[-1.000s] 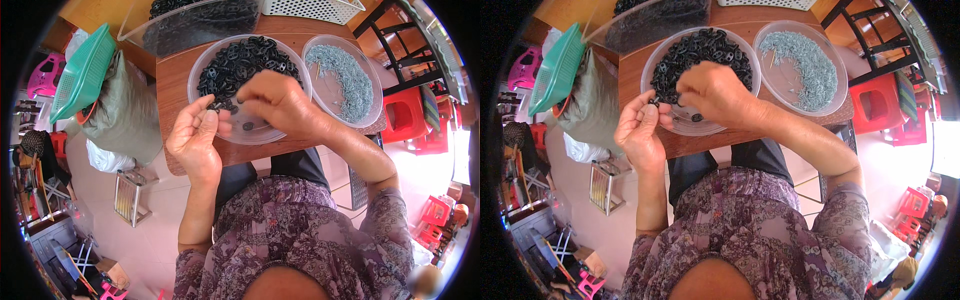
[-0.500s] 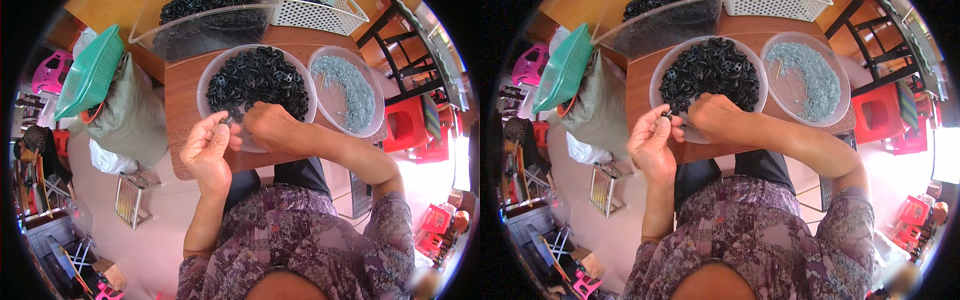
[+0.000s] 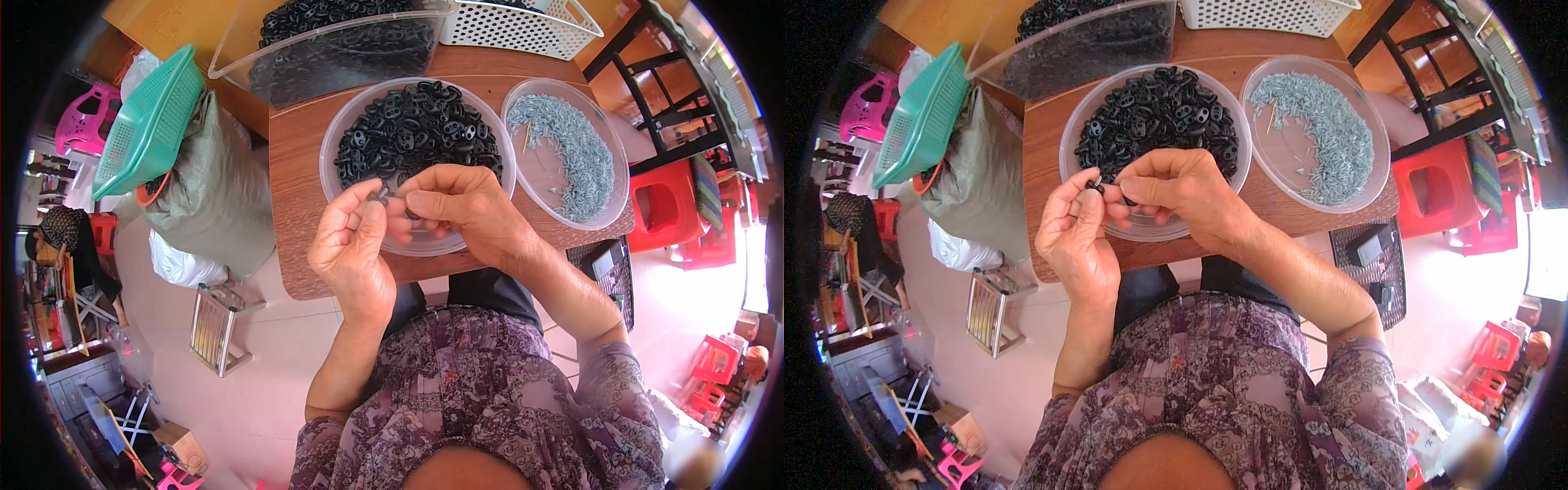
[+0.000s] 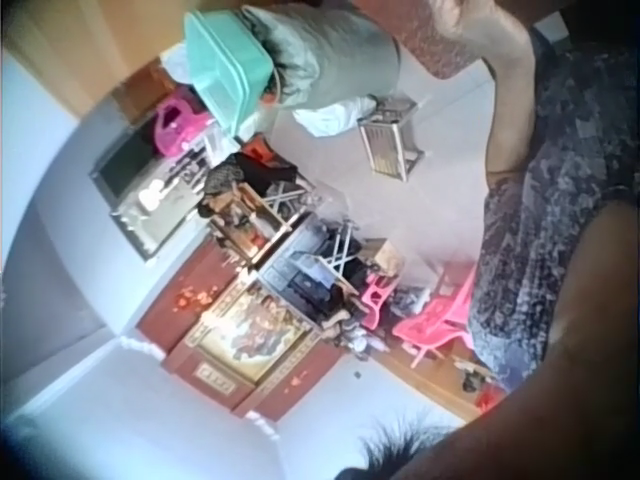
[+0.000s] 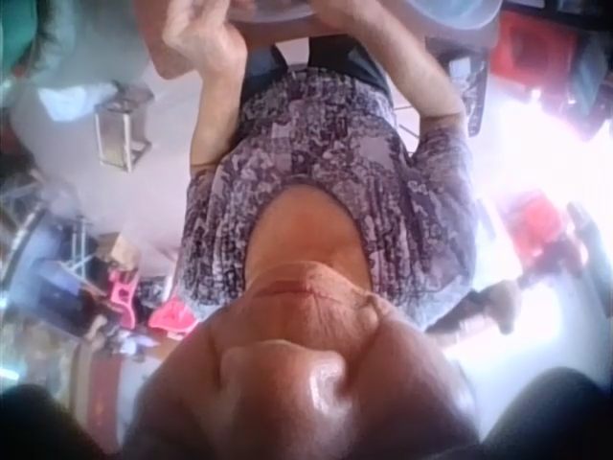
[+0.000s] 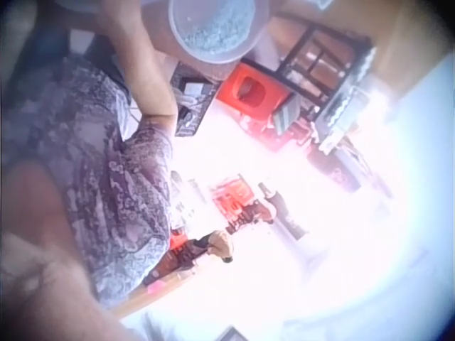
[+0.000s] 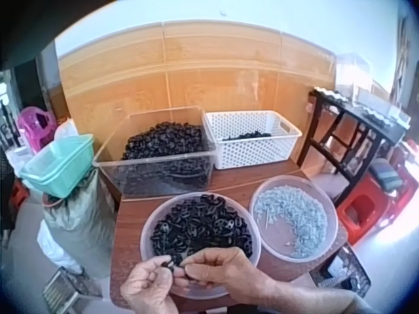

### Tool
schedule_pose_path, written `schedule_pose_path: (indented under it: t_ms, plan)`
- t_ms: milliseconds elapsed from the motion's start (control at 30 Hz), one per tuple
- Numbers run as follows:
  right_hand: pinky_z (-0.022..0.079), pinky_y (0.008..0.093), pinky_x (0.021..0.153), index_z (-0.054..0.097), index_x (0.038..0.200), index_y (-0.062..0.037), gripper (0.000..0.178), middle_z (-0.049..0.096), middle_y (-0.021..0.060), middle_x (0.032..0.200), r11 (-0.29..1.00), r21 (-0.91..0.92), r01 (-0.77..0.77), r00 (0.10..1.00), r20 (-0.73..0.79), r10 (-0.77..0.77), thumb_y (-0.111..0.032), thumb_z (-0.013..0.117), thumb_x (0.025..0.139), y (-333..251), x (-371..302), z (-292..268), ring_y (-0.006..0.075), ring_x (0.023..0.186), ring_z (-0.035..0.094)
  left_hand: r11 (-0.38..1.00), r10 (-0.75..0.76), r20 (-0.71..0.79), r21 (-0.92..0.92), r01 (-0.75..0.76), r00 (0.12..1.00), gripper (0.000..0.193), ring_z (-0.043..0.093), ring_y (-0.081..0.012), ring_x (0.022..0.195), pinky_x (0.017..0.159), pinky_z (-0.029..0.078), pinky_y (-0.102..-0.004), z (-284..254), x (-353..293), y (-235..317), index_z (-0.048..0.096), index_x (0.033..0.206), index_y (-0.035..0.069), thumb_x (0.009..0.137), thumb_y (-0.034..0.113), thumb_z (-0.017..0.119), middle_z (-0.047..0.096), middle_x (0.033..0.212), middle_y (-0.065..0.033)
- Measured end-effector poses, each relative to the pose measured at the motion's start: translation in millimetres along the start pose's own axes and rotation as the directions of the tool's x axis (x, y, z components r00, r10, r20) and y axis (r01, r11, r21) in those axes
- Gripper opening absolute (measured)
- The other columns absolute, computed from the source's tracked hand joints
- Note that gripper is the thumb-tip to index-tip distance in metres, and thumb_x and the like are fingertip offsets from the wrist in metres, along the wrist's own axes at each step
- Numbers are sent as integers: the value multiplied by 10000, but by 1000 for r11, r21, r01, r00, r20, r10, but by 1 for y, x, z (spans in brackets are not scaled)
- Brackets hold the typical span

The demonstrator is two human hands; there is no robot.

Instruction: The person assembles plastic cord locks by hand, repeatedly picking pieces from the bowls on the table and snapping them together.

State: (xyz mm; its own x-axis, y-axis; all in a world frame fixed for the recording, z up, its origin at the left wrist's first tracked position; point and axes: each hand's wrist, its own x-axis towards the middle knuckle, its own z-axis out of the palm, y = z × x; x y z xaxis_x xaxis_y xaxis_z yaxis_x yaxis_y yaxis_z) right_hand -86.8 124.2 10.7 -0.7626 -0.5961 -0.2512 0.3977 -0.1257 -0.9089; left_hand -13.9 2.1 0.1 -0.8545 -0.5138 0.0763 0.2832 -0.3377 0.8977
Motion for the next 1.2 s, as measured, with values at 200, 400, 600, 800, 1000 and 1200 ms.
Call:
schedule_pose_path:
  t_ms: [200,400,600,800,1000,1200]
  plan:
    - [396,185,529,632,926,-3,201,636,32,797,991,131,-22,999,-35,27,-165,651,810,10,-3,1,61,648,538,1000,14,0,6,-14,1000,195,599,-151,627,574,483,-245,0,-1,-1,530,1037,-70,875,38,530,632,808,-136]
    - [406,195,569,600,979,23,191,634,54,838,991,125,-41,999,-21,44,-92,612,826,4,-8,9,80,674,538,1000,20,-42,5,-20,999,189,598,-147,636,580,478,-250,-6,-1,-4,529,1034,-72,877,32,520,632,813,-137]
    - [407,201,538,623,861,23,143,618,41,742,996,-12,88,994,-64,-89,-109,613,807,13,-6,9,70,646,545,1000,21,-27,-13,-21,999,194,600,-147,640,584,480,-250,-5,-4,-4,527,1039,-76,875,28,519,630,819,-132]
    - [401,204,564,606,892,18,139,590,23,740,992,-112,54,994,-85,-63,-103,608,823,8,-4,4,72,650,528,1000,-21,-36,-3,21,999,191,600,-142,643,571,480,-242,-6,-4,-4,524,1038,-78,879,26,513,634,809,-135]
    - [400,206,558,610,929,17,165,597,27,755,999,2,33,994,-106,-32,-99,615,811,4,-2,2,77,633,524,998,-28,-6,64,28,1000,186,598,-135,629,560,481,-230,-5,-5,0,536,1024,-68,869,35,530,639,783,-131]
    - [415,205,546,610,918,45,192,620,71,763,998,55,31,993,-114,-25,-88,630,780,4,1,0,90,639,553,994,-80,-12,75,80,997,166,592,-123,603,530,471,-213,-3,-7,2,540,988,-70,847,17,545,644,789,-138]
